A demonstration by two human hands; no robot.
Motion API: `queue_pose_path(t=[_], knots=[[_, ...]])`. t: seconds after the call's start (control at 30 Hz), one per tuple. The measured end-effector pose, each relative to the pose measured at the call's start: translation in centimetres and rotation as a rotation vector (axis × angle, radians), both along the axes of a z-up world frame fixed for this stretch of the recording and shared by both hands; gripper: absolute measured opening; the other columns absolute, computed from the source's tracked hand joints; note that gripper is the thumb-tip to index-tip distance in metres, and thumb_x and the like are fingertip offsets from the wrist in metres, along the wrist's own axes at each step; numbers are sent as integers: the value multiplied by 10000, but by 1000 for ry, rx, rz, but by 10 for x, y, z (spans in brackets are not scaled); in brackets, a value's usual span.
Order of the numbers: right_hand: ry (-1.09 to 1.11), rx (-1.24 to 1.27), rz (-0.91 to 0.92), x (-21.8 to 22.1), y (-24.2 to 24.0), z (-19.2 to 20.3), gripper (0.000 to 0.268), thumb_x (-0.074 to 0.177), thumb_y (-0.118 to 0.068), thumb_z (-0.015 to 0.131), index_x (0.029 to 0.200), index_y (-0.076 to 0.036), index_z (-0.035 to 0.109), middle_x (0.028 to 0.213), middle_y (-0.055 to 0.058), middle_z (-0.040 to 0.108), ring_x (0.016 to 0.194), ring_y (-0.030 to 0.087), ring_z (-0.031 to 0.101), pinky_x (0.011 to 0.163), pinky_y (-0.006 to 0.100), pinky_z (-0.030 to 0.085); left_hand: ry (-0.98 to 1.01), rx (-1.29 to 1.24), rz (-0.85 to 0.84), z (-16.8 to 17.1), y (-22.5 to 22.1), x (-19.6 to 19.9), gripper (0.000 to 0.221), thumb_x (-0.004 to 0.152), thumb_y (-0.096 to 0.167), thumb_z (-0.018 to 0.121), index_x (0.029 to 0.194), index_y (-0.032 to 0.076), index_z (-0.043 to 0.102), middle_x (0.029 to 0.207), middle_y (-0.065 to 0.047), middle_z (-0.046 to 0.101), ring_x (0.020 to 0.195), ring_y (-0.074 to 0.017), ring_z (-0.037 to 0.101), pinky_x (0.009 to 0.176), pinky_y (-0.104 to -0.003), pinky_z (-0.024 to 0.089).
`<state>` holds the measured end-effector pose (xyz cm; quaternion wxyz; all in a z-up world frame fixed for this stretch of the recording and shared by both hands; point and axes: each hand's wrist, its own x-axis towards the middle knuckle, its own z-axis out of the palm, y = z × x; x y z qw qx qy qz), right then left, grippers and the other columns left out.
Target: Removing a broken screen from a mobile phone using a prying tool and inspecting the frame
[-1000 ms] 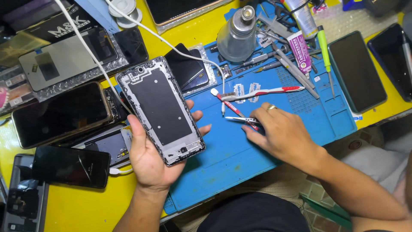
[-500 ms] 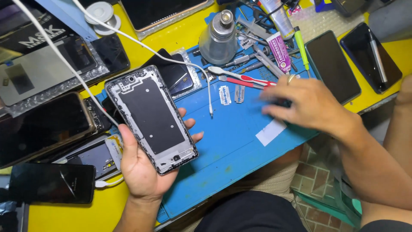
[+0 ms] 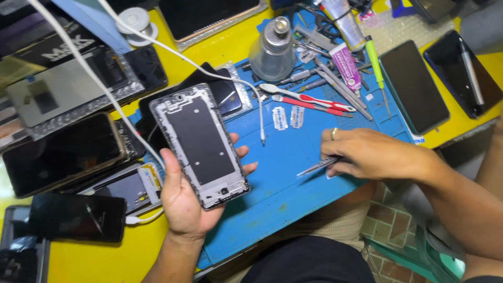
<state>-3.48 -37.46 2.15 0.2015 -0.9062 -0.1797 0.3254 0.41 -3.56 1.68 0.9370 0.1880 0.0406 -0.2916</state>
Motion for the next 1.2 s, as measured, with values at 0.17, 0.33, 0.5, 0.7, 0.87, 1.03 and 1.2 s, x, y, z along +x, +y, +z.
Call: queue_pose_path(t=[0.17,0.33,0.5,0.7,0.87,1.03,1.2], knots=[[-347,-15,-171,40,-1,19,119,838,-244,773,955,-248,756,929,-66,744,854,147,721,773,346,585,-88,-22,-11,0,2,0,814,1025,613,391,1556,-3,409,1433,-291,561,1250,-448,610,1029,-639,536],[-784,43,-43,72,32,43,354,972,-311,662,1284,-158,731,1038,45,636,829,254,614,707,422,502,-108,48,2,5,11,2,711,1047,483,444,1581,21,356,1437,-299,548,1253,-451,603,1022,-633,540],[-872,497,136,85,84,60,154,1001,-74,666,1111,31,686,918,166,642,774,278,626,699,368,517,-122,94,63,15,14,1,566,1034,44,506,1556,-6,294,1408,-394,509,1221,-531,585,944,-682,566],[-749,701,224,75,93,29,273,983,38,588,1254,52,616,977,170,696,834,264,677,732,366,552,-118,161,63,19,17,0,566,1008,-18,541,1531,-1,324,1395,-388,519,1225,-535,591,937,-707,571],[-839,618,277,77,98,38,214,983,-56,602,1167,20,681,948,135,662,701,255,624,606,358,505,-67,220,91,18,14,2,590,1011,-38,518,1541,55,277,1436,-402,496,1324,-543,535,933,-694,572],[-803,587,275,75,97,33,236,994,-53,564,1197,3,672,971,118,664,688,253,596,580,364,467,-27,232,94,18,13,3,576,1007,-30,528,1529,43,296,1425,-393,509,1325,-536,539,904,-695,585],[-780,593,274,75,99,30,259,1009,-70,526,1210,-3,674,983,133,668,705,255,620,602,361,495,-18,221,99,16,12,1,564,1011,-41,516,1529,51,314,1446,-377,502,1340,-506,534,915,-697,581]])
